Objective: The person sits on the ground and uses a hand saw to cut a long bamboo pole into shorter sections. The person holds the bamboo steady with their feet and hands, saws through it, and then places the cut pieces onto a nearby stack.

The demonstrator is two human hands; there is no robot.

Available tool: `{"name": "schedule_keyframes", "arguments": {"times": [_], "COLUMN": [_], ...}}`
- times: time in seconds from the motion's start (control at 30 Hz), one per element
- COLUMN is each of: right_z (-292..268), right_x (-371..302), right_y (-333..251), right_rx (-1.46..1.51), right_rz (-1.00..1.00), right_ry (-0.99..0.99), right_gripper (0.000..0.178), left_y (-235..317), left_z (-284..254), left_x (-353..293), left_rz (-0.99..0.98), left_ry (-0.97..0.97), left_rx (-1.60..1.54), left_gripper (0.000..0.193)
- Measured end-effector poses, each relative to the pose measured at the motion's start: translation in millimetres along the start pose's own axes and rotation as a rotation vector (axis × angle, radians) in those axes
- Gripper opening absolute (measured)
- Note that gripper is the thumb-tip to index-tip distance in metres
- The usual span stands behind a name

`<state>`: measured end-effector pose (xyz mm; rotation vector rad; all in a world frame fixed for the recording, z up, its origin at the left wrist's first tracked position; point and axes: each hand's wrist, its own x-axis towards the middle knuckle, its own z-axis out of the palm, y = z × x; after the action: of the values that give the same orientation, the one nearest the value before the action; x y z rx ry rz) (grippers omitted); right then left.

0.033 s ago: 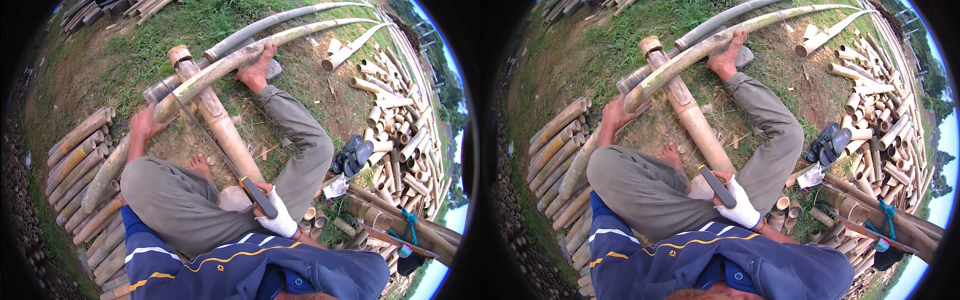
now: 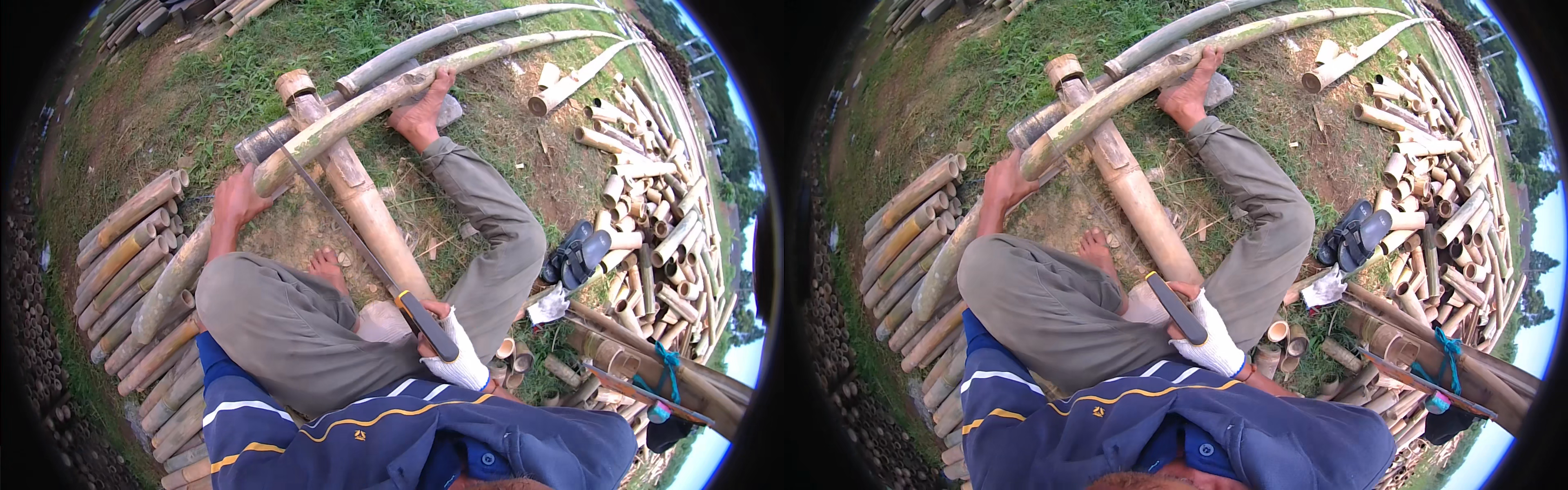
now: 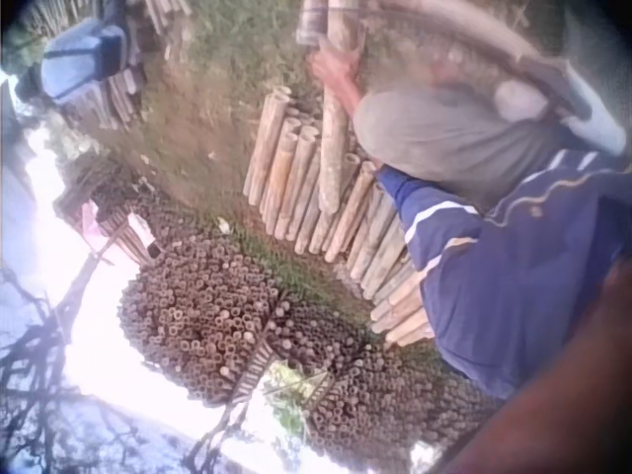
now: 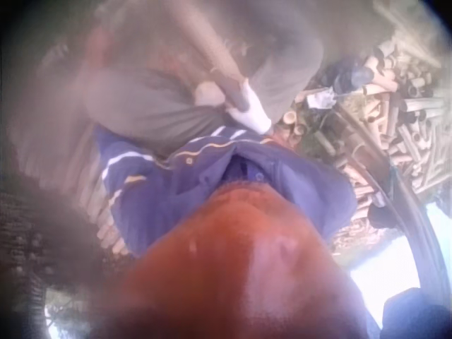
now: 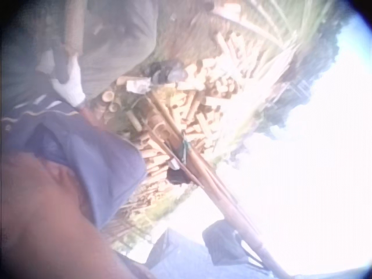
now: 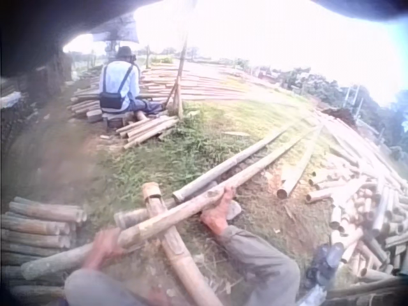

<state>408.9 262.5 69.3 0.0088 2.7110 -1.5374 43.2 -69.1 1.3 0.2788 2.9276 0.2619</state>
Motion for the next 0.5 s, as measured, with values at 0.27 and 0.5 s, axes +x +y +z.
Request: {"name": "schedule_keyframes", "arguments": {"times": [0.27, 0.5], "right_z": [93, 47], "right_x": [271, 104], "right_y": [-16, 14], "right_rx": [0.233, 0.112], "right_rz": [-0.326, -0.022], "right_ry": [0.224, -0.003], "right_gripper": [0.049, 0.061], "left_y": [1, -25], "left_z": [-3, -3], "left_x": [12, 1], "left_rz": [-0.005, -0.001], "left_ry": [0.023, 0.02], "left_rx": [0.021, 0.001], "left_gripper": [0.076, 0.07]}}
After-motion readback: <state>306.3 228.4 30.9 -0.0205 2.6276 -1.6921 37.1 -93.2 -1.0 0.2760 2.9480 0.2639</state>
